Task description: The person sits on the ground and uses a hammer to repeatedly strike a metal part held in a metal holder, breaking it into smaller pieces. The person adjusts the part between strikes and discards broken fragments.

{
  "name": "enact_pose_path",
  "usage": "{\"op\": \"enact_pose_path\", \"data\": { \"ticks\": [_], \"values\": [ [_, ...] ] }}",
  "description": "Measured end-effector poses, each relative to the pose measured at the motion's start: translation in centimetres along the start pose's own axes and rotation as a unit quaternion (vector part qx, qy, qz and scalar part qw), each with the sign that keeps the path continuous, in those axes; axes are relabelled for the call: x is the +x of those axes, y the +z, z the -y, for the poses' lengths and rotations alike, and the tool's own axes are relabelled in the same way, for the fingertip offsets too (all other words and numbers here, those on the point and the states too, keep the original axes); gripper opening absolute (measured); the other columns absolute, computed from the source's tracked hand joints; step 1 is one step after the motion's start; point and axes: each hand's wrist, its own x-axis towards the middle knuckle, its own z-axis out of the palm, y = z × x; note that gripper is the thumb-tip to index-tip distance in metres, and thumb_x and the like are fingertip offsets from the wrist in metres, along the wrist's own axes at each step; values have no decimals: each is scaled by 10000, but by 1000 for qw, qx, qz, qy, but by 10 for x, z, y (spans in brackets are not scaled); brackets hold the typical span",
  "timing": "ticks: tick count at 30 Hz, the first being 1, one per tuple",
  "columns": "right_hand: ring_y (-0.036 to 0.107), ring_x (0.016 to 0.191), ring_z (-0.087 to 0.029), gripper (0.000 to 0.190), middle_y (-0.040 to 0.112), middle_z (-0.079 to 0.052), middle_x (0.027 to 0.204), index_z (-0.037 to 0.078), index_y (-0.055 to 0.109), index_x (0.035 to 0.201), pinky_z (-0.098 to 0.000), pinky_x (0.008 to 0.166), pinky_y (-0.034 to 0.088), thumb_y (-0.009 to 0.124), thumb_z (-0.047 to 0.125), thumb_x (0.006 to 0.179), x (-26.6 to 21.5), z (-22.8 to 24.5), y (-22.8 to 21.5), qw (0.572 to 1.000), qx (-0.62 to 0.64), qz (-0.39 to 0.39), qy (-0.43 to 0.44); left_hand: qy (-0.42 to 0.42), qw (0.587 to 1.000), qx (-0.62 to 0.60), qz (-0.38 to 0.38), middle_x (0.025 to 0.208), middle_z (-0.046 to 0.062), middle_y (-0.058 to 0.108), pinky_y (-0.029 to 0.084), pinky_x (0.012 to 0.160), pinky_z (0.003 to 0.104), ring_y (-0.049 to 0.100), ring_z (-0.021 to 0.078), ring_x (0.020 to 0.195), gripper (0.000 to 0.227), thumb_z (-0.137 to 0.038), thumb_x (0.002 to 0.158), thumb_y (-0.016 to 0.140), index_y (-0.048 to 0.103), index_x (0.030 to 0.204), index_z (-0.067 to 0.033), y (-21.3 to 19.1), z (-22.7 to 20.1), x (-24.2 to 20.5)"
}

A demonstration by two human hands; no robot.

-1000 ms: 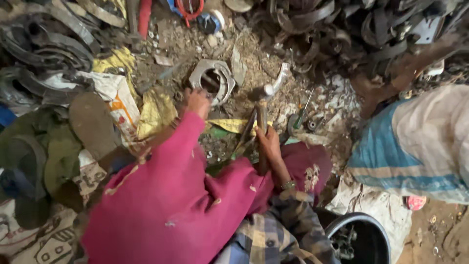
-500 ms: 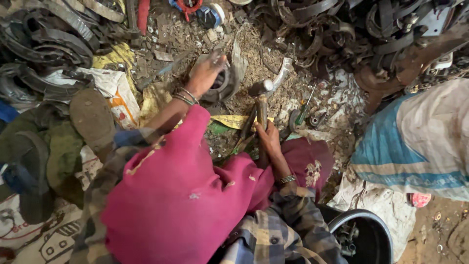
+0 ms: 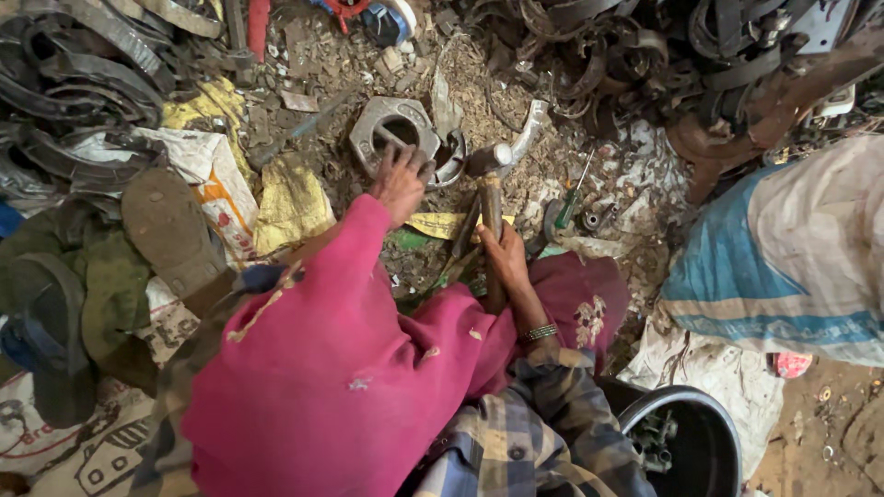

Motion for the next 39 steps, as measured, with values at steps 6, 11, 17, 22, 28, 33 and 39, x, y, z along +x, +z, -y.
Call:
{"op": "enact_pose_path", "data": {
  "ticks": [6,11,17,22,28,33,39],
  "values": [
    [565,573,-133,332,584,-20,740,39,609,1034,-309,510,478,671,355,953,-1,-2,0,993,89,23,73,47,996,67,-21,1403,157,578,351,1187,480,483,331,1342,454,-163,968,592,608,1418,-97,10,2,-1],
    [575,593,-102,348,601,-7,770,36,629,1061,-274,519,490,685,370,979,2,-6,1,996,69,25,54,44,995,82,-20,1412,165,525,354,1173,475,445,339,1338,618,-135,863,604,533,1475,-81,-13,10,-26],
    [581,578,-110,380,610,-12,780,30,626,1103,-278,513,500,676,382,970,3,-1,-1,993,95,37,64,-2,995,103,8,1495,170,431,234,1169,471,349,339,1386,763,-111,789,612,436,1531,-121,-26,20,-46],
    [610,588,-111,396,659,-19,800,31,618,1134,-279,517,516,668,380,954,3,5,-2,993,84,34,71,-125,982,-69,124,1584,99,407,221,1275,462,310,326,1496,554,-366,1030,545,452,1533,-155,-12,23,-34],
    [595,600,-127,404,626,-44,786,4,616,1121,-293,521,502,668,379,977,3,2,-1,995,55,26,84,-141,984,-60,88,1555,84,399,281,1192,419,342,314,1421,617,-141,957,607,455,1547,-243,-9,21,-29],
    [599,664,-99,379,642,-23,831,18,627,1143,-268,558,508,664,363,992,6,2,-2,999,39,18,28,-195,966,-154,66,1580,61,406,277,1275,407,335,300,1492,541,-186,1022,602,445,1536,-246,-10,17,-38],
    [572,581,-130,367,596,-38,786,26,592,1136,-290,500,484,657,351,980,1,5,1,991,101,38,77,-124,989,-59,52,1595,223,360,198,1210,519,302,415,1476,794,-18,782,653,410,1531,-119,8,19,-27]
  ]
}}
